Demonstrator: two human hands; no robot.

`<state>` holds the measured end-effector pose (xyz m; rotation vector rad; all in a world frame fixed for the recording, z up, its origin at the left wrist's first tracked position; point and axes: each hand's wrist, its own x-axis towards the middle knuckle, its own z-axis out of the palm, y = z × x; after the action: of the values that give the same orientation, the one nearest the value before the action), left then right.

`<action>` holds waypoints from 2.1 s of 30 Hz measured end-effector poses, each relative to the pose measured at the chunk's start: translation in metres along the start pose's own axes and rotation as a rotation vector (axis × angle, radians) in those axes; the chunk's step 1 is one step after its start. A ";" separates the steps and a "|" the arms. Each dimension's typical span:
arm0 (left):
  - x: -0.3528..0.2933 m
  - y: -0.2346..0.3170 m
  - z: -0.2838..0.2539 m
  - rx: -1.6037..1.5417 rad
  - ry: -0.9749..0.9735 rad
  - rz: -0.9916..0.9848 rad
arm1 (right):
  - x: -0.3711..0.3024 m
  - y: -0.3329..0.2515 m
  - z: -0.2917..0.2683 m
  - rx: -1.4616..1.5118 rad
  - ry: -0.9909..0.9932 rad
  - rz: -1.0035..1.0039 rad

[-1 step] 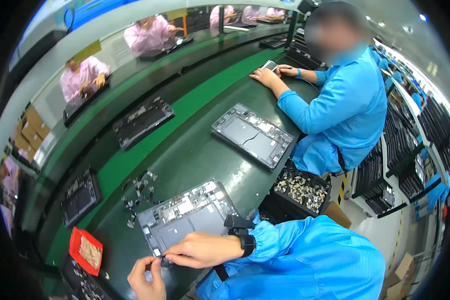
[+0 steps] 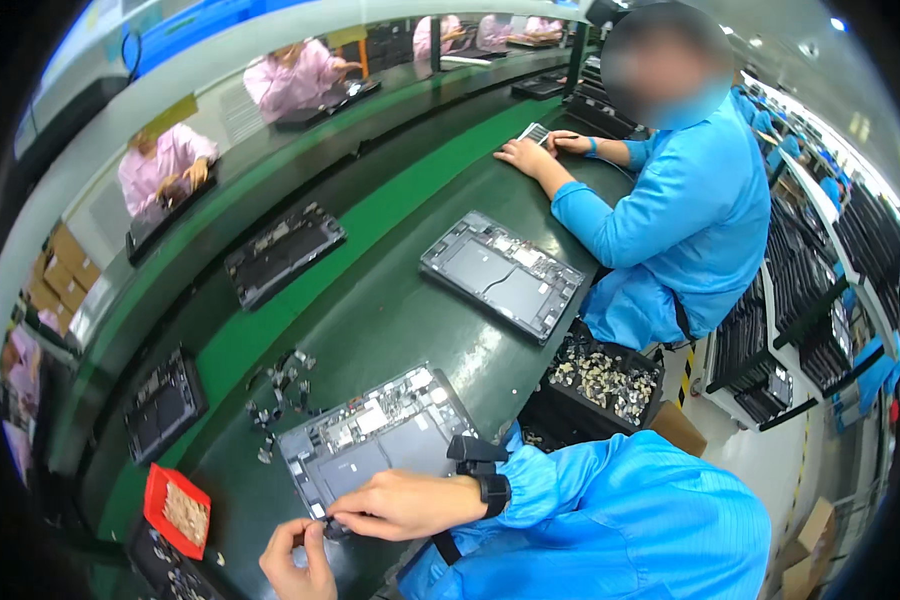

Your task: Assembling internal components and plugging in cables for an electronic device on a factory line.

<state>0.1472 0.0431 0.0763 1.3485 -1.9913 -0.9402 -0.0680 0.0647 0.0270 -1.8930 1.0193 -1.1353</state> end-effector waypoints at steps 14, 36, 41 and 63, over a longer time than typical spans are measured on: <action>-0.003 0.011 0.047 -0.358 0.192 0.071 | -0.017 -0.012 0.002 0.114 0.267 0.003; -0.090 0.064 0.031 0.072 0.113 0.574 | -0.102 -0.084 -0.005 -0.137 0.245 -0.296; -0.057 0.045 0.041 0.167 0.251 0.754 | -0.094 -0.080 -0.013 -0.133 0.300 -0.201; 0.047 -0.054 0.020 0.143 0.331 0.438 | 0.052 0.007 0.007 0.163 -0.020 0.481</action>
<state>0.1454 -0.0099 0.0237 0.9954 -1.9990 -0.3552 -0.0474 0.0169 0.0370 -1.4228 1.2440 -0.8822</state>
